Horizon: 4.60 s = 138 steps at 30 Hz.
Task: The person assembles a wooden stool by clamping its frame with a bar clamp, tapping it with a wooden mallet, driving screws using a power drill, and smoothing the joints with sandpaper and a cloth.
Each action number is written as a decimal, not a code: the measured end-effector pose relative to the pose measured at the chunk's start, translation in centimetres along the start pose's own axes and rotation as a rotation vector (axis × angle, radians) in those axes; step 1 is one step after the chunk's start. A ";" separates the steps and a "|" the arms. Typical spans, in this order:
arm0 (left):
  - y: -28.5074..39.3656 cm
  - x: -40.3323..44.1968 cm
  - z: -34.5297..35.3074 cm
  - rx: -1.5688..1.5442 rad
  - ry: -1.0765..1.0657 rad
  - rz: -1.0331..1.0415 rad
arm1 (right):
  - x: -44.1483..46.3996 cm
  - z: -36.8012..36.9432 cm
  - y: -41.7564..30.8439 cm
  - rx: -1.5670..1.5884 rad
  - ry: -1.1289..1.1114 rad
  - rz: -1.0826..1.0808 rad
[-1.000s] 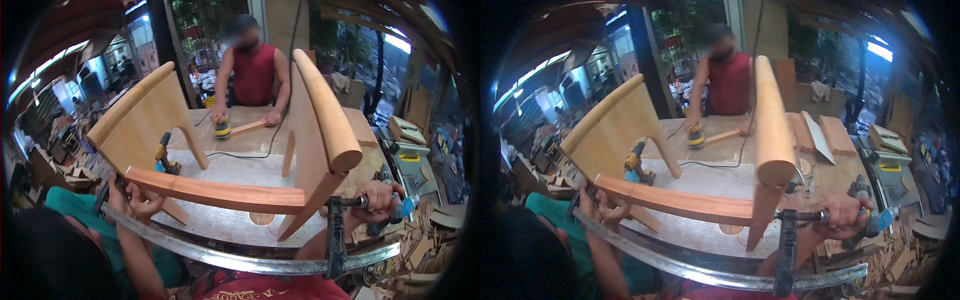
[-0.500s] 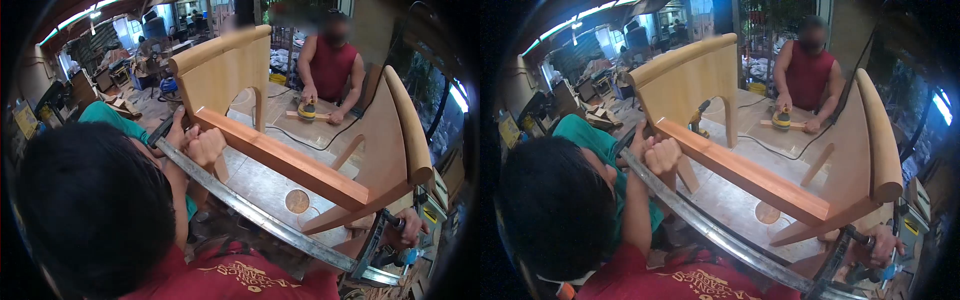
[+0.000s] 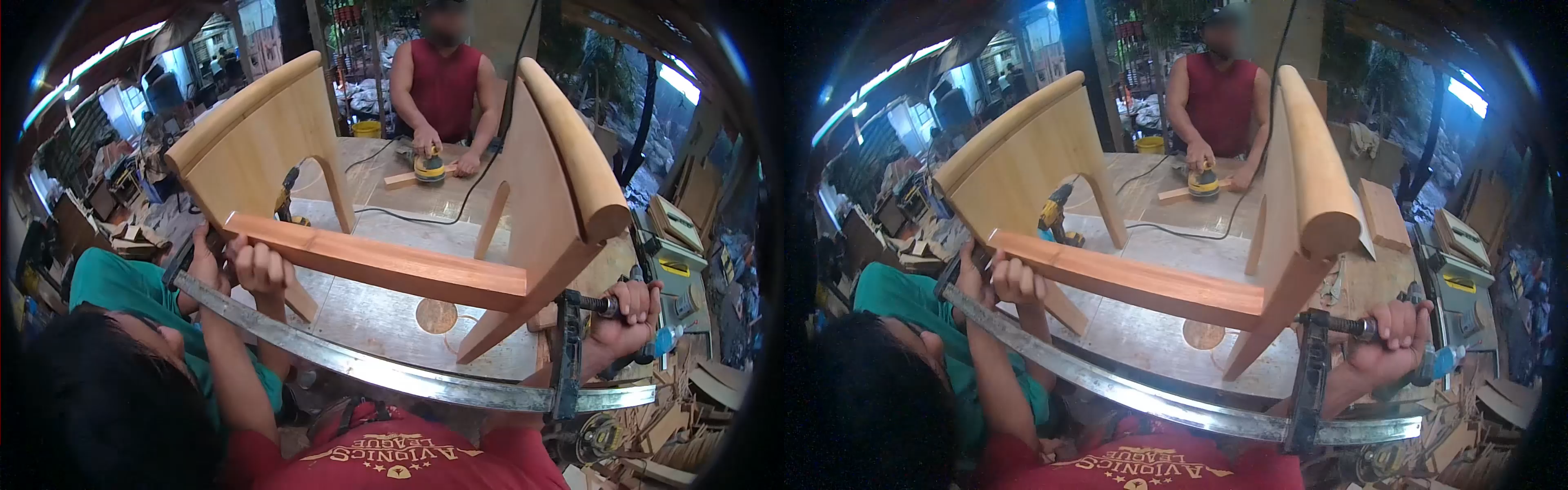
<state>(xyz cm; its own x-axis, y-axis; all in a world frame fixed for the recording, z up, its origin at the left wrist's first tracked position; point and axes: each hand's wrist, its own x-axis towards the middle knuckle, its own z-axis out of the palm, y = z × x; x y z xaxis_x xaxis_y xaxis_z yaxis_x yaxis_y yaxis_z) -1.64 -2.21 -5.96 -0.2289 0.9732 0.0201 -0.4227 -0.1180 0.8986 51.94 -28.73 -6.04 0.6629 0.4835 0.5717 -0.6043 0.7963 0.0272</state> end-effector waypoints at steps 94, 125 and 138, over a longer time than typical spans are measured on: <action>0.0 0.0 2.3 -0.260 -0.217 -0.128 | 1.0 -1.5 -1.1 0.035 -0.136 0.088; -5.6 -5.3 -1.5 -0.447 -0.775 0.166 | -6.5 14.2 6.5 -0.282 -1.493 0.818; -8.0 -7.8 -8.9 0.563 -0.048 0.654 | -23.0 -13.1 -4.9 -2.410 0.302 0.422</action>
<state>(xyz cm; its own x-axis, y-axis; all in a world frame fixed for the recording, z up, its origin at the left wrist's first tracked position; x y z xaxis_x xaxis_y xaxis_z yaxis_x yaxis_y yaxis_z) -4.25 -10.57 -17.24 -0.2317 0.7525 0.6165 0.2811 -0.5549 0.7830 45.41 -39.01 -30.07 0.8403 0.4970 0.2167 0.4968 -0.5458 -0.6748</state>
